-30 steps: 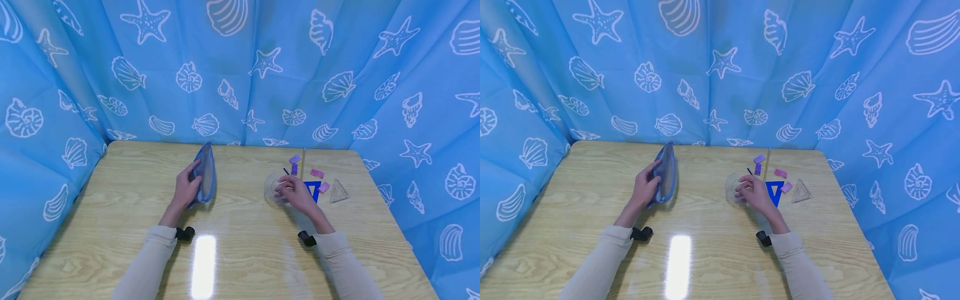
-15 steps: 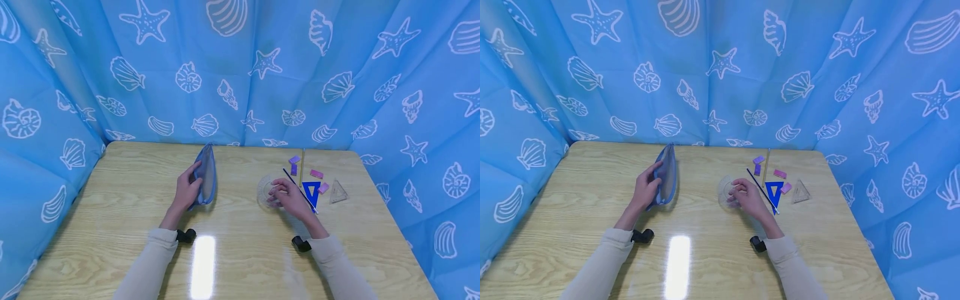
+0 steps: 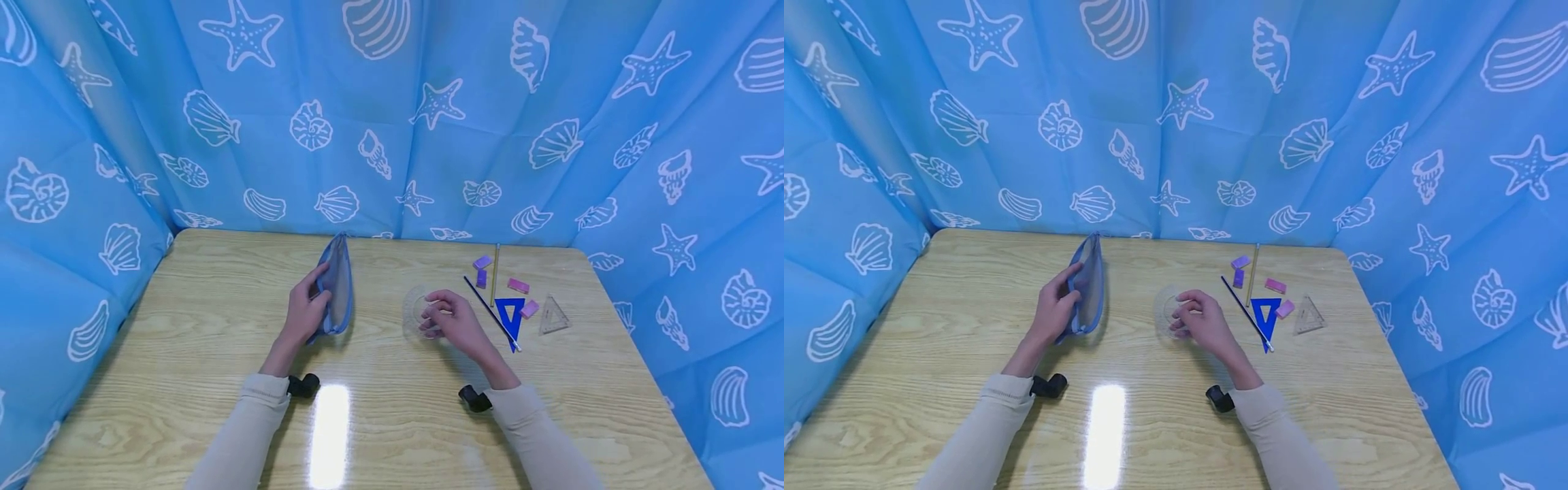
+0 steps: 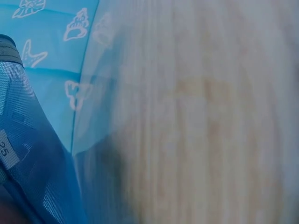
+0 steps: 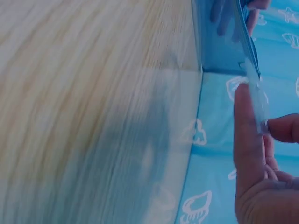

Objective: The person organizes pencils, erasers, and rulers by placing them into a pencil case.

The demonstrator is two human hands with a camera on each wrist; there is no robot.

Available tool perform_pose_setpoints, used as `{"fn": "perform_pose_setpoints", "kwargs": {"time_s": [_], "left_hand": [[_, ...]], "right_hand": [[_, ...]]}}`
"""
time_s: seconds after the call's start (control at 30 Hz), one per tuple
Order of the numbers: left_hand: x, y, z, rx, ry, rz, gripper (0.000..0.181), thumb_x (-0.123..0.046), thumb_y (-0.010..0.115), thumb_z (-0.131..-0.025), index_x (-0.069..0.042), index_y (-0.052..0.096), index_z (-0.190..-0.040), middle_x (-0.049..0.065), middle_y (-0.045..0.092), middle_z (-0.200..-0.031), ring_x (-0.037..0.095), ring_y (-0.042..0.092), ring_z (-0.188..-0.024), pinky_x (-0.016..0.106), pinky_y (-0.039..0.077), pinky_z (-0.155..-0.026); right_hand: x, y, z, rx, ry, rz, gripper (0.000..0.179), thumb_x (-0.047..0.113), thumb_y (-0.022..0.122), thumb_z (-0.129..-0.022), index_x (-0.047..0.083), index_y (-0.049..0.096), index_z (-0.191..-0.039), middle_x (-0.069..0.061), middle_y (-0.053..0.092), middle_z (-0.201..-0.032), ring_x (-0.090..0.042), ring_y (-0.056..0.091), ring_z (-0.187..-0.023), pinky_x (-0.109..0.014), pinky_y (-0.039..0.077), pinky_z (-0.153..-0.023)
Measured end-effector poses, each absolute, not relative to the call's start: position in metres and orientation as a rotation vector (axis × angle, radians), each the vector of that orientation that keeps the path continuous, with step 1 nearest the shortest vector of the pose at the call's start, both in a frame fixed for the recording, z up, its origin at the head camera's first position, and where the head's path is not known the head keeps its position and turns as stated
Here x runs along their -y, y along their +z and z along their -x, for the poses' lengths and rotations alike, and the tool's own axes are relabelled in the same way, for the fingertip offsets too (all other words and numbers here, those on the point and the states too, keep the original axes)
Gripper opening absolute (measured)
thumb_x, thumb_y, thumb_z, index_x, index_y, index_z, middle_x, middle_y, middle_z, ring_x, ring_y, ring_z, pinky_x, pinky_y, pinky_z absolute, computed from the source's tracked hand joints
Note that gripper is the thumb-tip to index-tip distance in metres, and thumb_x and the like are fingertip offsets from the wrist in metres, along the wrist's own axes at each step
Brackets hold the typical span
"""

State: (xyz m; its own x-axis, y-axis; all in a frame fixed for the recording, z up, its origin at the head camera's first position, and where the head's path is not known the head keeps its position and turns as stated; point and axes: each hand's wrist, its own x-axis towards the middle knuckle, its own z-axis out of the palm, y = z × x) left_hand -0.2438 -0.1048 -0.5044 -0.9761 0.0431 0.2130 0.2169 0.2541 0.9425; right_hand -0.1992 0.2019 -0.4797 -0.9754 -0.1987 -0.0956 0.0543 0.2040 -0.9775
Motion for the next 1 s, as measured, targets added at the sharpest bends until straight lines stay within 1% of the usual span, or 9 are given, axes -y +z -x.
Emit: {"fn": "perform_pose_setpoints", "kwargs": {"time_s": [0.07,0.13,0.23,0.37,0.5,0.63,0.8,0.9,1.0], "left_hand": [[0.105,-0.504,0.244,2.364,-1.831,0.252,0.061,0.001,0.052,-0.090,-0.002,0.048,-0.150,0.025,0.049,-0.150,0.037,0.056,-0.125,0.046,0.047,-0.100],[0.105,-0.503,0.245,2.357,-1.842,0.251,0.060,0.001,0.052,-0.090,-0.003,0.048,-0.150,0.025,0.049,-0.150,0.038,0.056,-0.126,0.049,0.045,-0.102],[0.104,-0.500,0.245,2.362,-1.848,0.239,0.060,0.000,0.051,-0.090,-0.004,0.049,-0.150,0.025,0.050,-0.149,0.038,0.057,-0.123,0.048,0.046,-0.099],[0.104,-0.499,0.245,2.393,-1.813,0.227,0.061,-0.001,0.050,-0.090,-0.003,0.049,-0.150,0.025,0.050,-0.149,0.039,0.059,-0.120,0.045,0.047,-0.096],[0.104,-0.497,0.245,2.394,-1.792,0.263,0.061,-0.001,0.049,-0.090,-0.001,0.047,-0.150,0.026,0.048,-0.151,0.041,0.058,-0.126,0.050,0.047,-0.100],[0.102,-0.497,0.244,2.377,-1.798,0.322,0.061,0.000,0.049,-0.090,0.002,0.044,-0.151,0.028,0.045,-0.152,0.044,0.056,-0.129,0.055,0.047,-0.102],[0.097,-0.494,0.243,2.369,-1.810,0.347,0.060,0.001,0.049,-0.092,0.002,0.043,-0.152,0.030,0.047,-0.150,0.043,0.056,-0.129,0.054,0.049,-0.098],[0.095,-0.493,0.242,2.370,-1.806,0.341,0.060,0.001,0.048,-0.093,0.002,0.043,-0.152,0.030,0.047,-0.150,0.043,0.056,-0.129,0.053,0.050,-0.096],[0.093,-0.492,0.242,2.355,-1.797,0.319,0.057,0.003,0.049,-0.093,0.003,0.045,-0.150,0.030,0.048,-0.149,0.045,0.056,-0.129,0.054,0.050,-0.097]], "right_hand": [[-0.197,-0.480,0.199,-2.284,-1.855,0.124,0.029,0.005,0.050,-0.104,-0.009,0.051,-0.128,-0.028,0.066,-0.105,-0.026,0.074,-0.086,-0.038,0.062,-0.075],[-0.192,-0.479,0.198,-2.291,-1.840,0.125,0.028,0.005,0.050,-0.103,-0.009,0.052,-0.128,-0.027,0.067,-0.105,-0.025,0.074,-0.086,-0.037,0.062,-0.075],[-0.186,-0.478,0.199,-2.309,-1.822,0.141,0.028,0.005,0.050,-0.103,-0.009,0.053,-0.127,-0.028,0.068,-0.105,-0.024,0.073,-0.085,-0.038,0.062,-0.075],[-0.178,-0.474,0.201,-2.328,-1.802,0.158,0.028,0.006,0.050,-0.103,-0.008,0.055,-0.127,-0.028,0.069,-0.105,-0.027,0.073,-0.084,-0.041,0.062,-0.075],[-0.169,-0.470,0.205,-2.323,-1.796,0.152,0.027,0.007,0.052,-0.103,-0.005,0.057,-0.127,-0.026,0.070,-0.105,-0.028,0.073,-0.085,-0.044,0.062,-0.076],[-0.160,-0.464,0.210,-2.325,-1.796,0.141,0.027,0.009,0.052,-0.103,-0.002,0.058,-0.126,-0.022,0.071,-0.104,-0.024,0.073,-0.085,-0.040,0.062,-0.074],[-0.151,-0.455,0.217,-2.319,-1.835,0.123,0.026,0.009,0.053,-0.102,0.000,0.059,-0.126,-0.018,0.071,-0.103,-0.021,0.072,-0.082,-0.037,0.062,-0.070],[-0.146,-0.447,0.220,-2.302,-1.870,0.129,0.027,0.008,0.053,-0.101,-0.001,0.058,-0.126,-0.018,0.070,-0.102,-0.020,0.072,-0.081,-0.037,0.062,-0.070],[-0.140,-0.438,0.224,-2.297,-1.885,0.147,0.028,0.008,0.054,-0.100,-0.002,0.058,-0.126,-0.019,0.069,-0.101,-0.020,0.071,-0.079,-0.038,0.062,-0.069]]}}
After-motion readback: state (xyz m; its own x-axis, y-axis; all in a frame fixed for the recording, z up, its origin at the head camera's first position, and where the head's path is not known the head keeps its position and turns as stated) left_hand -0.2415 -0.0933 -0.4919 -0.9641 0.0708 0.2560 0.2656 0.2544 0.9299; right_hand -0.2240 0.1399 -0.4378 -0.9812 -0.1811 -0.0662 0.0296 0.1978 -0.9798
